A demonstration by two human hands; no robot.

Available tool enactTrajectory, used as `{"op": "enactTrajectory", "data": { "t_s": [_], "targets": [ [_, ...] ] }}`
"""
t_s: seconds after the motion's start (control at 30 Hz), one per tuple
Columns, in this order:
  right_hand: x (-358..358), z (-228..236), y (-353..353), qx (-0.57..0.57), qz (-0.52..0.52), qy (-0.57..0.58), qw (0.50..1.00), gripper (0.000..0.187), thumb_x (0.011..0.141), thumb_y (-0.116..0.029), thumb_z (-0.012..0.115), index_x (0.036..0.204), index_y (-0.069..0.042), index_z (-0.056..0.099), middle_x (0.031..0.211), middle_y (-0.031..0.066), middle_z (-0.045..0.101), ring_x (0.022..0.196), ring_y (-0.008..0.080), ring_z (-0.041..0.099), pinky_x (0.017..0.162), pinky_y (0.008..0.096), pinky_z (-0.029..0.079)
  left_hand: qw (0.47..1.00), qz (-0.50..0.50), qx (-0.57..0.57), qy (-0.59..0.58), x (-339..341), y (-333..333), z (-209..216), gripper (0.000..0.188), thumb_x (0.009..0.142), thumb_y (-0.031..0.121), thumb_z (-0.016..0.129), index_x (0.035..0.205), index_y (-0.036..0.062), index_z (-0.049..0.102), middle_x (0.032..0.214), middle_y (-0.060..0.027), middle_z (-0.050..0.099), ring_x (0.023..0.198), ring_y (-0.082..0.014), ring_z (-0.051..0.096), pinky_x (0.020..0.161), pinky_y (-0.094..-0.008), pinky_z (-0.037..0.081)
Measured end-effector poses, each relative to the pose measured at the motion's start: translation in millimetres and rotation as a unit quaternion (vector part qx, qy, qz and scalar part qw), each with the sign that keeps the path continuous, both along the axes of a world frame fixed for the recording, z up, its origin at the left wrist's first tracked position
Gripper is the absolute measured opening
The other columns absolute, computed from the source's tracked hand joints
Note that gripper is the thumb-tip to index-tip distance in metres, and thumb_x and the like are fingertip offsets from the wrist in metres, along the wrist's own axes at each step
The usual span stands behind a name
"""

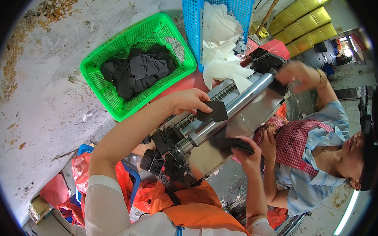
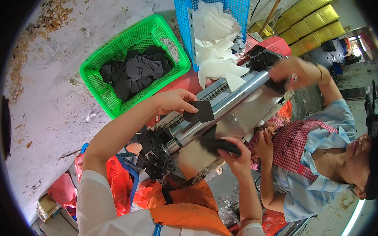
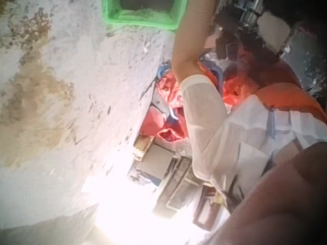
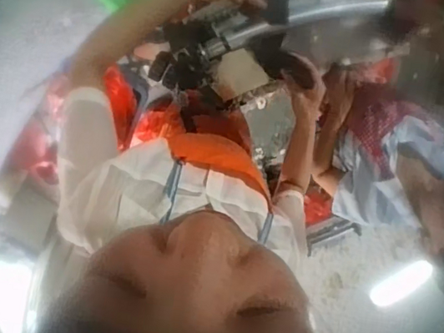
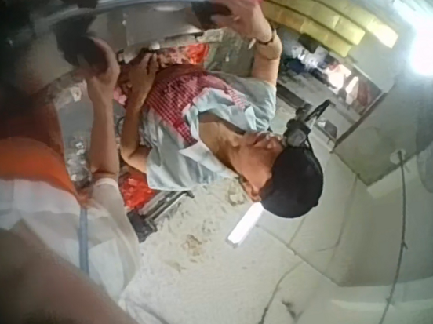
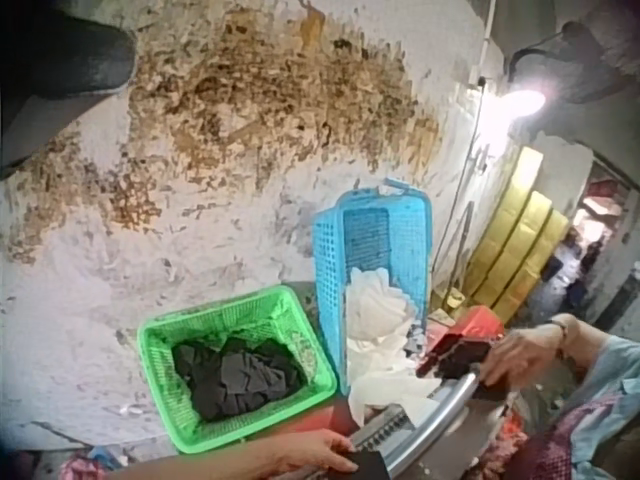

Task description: The person applies adhesive to shoe components using an industrial roller machine.

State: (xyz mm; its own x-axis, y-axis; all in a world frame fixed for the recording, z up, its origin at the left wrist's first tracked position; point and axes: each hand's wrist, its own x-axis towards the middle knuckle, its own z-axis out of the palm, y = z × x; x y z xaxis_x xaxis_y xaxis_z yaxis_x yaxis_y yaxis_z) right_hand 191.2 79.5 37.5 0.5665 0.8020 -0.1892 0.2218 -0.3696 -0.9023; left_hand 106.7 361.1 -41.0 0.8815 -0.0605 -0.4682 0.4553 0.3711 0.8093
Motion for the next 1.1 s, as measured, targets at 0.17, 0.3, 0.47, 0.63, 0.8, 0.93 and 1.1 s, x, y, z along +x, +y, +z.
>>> {"op": "enactTrajectory", "data": {
  "t_s": [0.17,0.3,0.47,0.63,0.8,0.93,1.1],
  "targets": [
    [-13.5,7.1,-10.7,-0.116,0.157,-0.261,0.945,0.052,0.062,0.007,0.071,0.112,-0.004,0.064,0.105,0.0116,0.064,0.103,0.0308,0.061,0.084,0.0363,0.051,0.990,-0.017,0.142,-0.018,-2.9,4.8,3.3,0.032,0.078,0.011,0.077,0.108,0.0063,0.066,0.091,0.0003,0.065,0.082,-0.0126,0.061,0.070,-0.0310,0.048],
    [-25.0,-18.9,-7.3,0.024,0.081,-0.408,0.909,0.050,0.063,0.008,0.068,0.111,-0.004,0.064,0.110,0.0121,0.065,0.102,0.0327,0.062,0.085,0.0403,0.052,0.986,0.155,0.053,-0.041,-20.1,11.5,30.5,0.030,0.081,0.004,0.072,0.110,0.0028,0.065,0.092,-0.0040,0.068,0.085,-0.0129,0.066,0.072,-0.0304,0.056],
    [-26.9,-17.7,-7.6,0.106,-0.007,-0.299,0.948,0.043,0.065,0.010,0.067,0.106,-0.001,0.065,0.108,0.0125,0.067,0.098,0.0305,0.064,0.088,0.0387,0.052,0.989,0.039,-0.138,-0.029,-24.8,-0.3,42.9,0.032,0.081,0.006,0.074,0.112,0.0013,0.065,0.101,-0.0054,0.070,0.091,-0.0130,0.068,0.077,-0.0304,0.056],
    [-28.0,4.5,-16.8,0.047,0.016,-0.196,0.979,0.031,0.069,0.010,0.066,0.098,-0.002,0.064,0.118,0.0128,0.064,0.102,0.0304,0.065,0.088,0.0376,0.051,0.997,0.029,-0.075,0.003,-20.9,-10.5,34.0,0.028,0.082,0.008,0.074,0.108,0.0033,0.066,0.101,-0.0042,0.070,0.092,-0.0139,0.067,0.085,-0.0328,0.051],
    [-20.5,13.7,-9.6,-0.043,0.073,-0.250,0.964,0.032,0.069,0.005,0.069,0.098,-0.005,0.060,0.123,0.0136,0.062,0.107,0.0368,0.060,0.088,0.0379,0.051,0.997,0.051,-0.058,0.005,-19.2,-3.4,25.9,0.028,0.081,0.010,0.074,0.108,0.0054,0.066,0.098,-0.0030,0.070,0.088,-0.0131,0.066,0.079,-0.0317,0.051],
    [-11.4,39.6,-19.9,-0.073,0.039,-0.039,0.996,0.028,0.074,0.005,0.070,0.099,-0.003,0.061,0.102,0.0080,0.069,0.094,0.0207,0.066,0.080,0.0301,0.052,0.999,0.018,0.021,0.034,-22.8,0.9,22.7,0.031,0.082,0.010,0.075,0.111,0.0046,0.066,0.099,-0.0009,0.069,0.089,-0.0091,0.065,0.081,-0.0263,0.049],
    [-7.3,61.5,-19.9,-0.002,-0.003,0.073,0.997,0.031,0.078,0.006,0.071,0.107,0.000,0.064,0.089,0.0020,0.066,0.085,0.0079,0.062,0.075,0.0255,0.051,0.992,0.121,-0.024,-0.011,-38.5,12.0,43.5,0.034,0.083,0.006,0.073,0.116,0.0028,0.063,0.107,-0.0018,0.068,0.095,-0.0092,0.063,0.086,-0.0247,0.048]
  ]
}}
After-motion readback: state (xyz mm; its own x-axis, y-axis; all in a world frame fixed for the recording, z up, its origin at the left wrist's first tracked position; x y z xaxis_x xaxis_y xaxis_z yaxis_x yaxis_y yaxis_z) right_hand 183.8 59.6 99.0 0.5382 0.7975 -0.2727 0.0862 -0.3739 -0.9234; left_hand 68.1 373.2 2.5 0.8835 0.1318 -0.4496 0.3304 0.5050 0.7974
